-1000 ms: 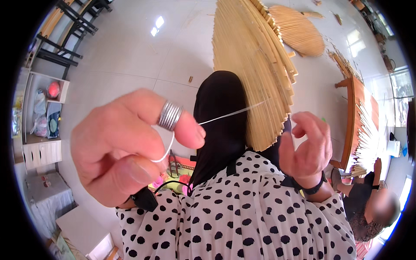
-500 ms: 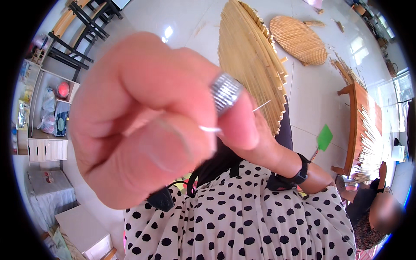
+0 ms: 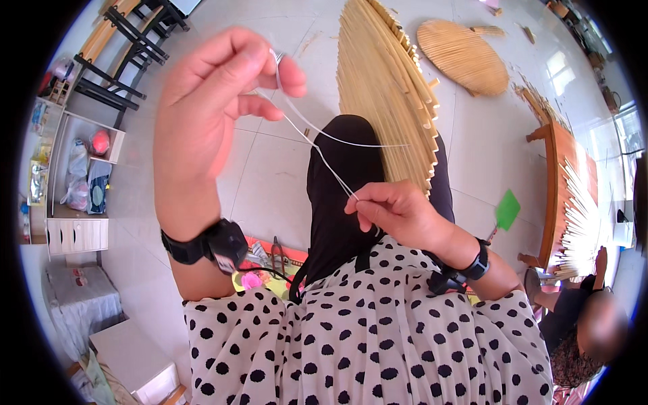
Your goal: The person weaves a large, fan-shaped object made of bamboo strips. They use a needle and thread to bind the strips together, repeatedly passing the needle through the material and pulling the thread tight.
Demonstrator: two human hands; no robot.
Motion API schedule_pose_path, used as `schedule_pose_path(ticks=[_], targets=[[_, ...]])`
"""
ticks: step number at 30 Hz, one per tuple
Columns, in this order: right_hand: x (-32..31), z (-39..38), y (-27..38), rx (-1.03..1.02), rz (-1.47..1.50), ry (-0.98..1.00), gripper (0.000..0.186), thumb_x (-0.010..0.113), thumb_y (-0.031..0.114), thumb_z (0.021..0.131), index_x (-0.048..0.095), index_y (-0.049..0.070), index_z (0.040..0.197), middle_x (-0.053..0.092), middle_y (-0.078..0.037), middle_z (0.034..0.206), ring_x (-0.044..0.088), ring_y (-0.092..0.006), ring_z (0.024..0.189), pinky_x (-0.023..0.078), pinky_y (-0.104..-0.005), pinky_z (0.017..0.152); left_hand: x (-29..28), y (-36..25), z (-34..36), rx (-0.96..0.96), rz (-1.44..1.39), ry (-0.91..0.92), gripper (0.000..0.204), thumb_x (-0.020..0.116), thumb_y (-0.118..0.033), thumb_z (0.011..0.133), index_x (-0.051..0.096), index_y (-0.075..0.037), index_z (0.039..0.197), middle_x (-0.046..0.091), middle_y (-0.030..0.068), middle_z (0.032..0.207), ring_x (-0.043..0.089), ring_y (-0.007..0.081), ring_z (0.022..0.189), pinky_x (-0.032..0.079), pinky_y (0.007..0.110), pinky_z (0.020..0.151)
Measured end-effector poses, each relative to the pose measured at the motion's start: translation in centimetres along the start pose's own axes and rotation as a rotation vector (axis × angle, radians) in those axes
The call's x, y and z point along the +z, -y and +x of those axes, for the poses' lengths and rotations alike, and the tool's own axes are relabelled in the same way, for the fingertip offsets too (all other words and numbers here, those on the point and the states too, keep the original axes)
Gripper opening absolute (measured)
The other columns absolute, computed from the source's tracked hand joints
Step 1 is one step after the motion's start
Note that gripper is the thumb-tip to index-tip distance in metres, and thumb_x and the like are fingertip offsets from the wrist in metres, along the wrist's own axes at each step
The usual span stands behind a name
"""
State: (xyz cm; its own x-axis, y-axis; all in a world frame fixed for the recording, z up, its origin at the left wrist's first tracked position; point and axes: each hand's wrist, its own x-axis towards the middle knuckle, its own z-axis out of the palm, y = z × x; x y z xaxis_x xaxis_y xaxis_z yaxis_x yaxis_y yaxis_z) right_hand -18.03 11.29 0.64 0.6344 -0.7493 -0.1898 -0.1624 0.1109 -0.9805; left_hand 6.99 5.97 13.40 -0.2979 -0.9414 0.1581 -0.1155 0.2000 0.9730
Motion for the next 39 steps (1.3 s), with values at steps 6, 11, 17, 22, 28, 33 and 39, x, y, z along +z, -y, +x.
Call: schedule_pose_path(ticks=[6,11,17,22,28,33,39], targets=[[-2.2,-1.3,0.3,0.088,0.203,0.041,0.017,0.053,0.009,0.100,0.066,0.001,0.094,0.059,0.003,0.069,0.053,-0.0038,0.064,0.042,-0.0211,0.060,-1.2,7.3,-1.1,0.095,1.291,-0.364,0.021,0.061,-0.010,0.089,0.062,-0.004,0.109,0.064,0.0107,0.105,0.066,0.0209,0.092,0.053,0.034,0.073],[-3.0,-1.8,0.0,0.033,0.363,0.104,0.017,0.052,0.009,0.100,0.066,0.000,0.095,0.059,0.003,0.069,0.054,-0.0044,0.064,0.043,-0.0215,0.060,4.5,8.0,-3.9,0.169,0.530,0.071,0.045,0.066,0.009,0.075,0.062,-0.007,0.117,0.060,0.0087,0.122,0.066,0.0179,0.089,0.053,0.028,0.068],[-3.6,-2.8,0.6,0.041,0.275,0.121,0.016,0.054,0.008,0.098,0.068,0.001,0.097,0.058,0.002,0.068,0.053,-0.0043,0.064,0.042,-0.0210,0.060,10.8,10.8,-4.7,0.002,0.288,0.216,0.036,0.072,0.005,0.074,0.067,-0.006,0.107,0.062,0.0096,0.112,0.067,0.0187,0.080,0.054,0.028,0.065],[-3.9,-3.8,1.7,0.035,0.116,0.041,0.014,0.055,0.005,0.096,0.068,0.000,0.099,0.060,0.001,0.071,0.053,-0.0042,0.064,0.043,-0.0210,0.058,11.2,12.4,-5.7,-0.108,0.028,0.257,0.008,0.068,-0.002,0.085,0.070,-0.001,0.092,0.064,0.0056,0.074,0.066,0.0158,0.068,0.052,0.025,0.061],[-4.4,-4.1,2.6,0.061,-0.029,-0.025,0.014,0.056,0.003,0.095,0.068,0.000,0.099,0.062,0.000,0.073,0.054,-0.0039,0.064,0.044,-0.0213,0.058,9.7,12.5,-5.8,-0.341,-0.242,0.268,0.020,0.058,-0.014,0.096,0.068,0.003,0.096,0.067,0.0048,0.078,0.063,0.0103,0.067,0.052,0.024,0.061],[-3.0,-2.8,2.0,-0.010,-0.216,0.063,0.012,0.057,0.005,0.093,0.068,0.003,0.098,0.063,-0.006,0.071,0.058,-0.0122,0.062,0.047,-0.0259,0.060,10.5,13.5,-5.9,-0.645,-0.437,0.333,0.056,0.041,-0.047,0.103,0.070,0.000,0.095,0.067,0.0068,0.078,0.065,0.0139,0.064,0.053,0.025,0.060],[-1.5,-2.2,0.4,-0.081,-0.487,0.160,0.010,0.058,0.012,0.092,0.066,0.007,0.093,0.067,-0.012,0.079,0.063,-0.0313,0.070,0.051,-0.0387,0.065,12.4,16.1,-5.4,-0.761,-0.656,0.335,0.036,0.047,-0.031,0.102,0.064,0.000,0.094,0.069,0.0092,0.084,0.067,0.0154,0.071,0.054,0.024,0.061]])
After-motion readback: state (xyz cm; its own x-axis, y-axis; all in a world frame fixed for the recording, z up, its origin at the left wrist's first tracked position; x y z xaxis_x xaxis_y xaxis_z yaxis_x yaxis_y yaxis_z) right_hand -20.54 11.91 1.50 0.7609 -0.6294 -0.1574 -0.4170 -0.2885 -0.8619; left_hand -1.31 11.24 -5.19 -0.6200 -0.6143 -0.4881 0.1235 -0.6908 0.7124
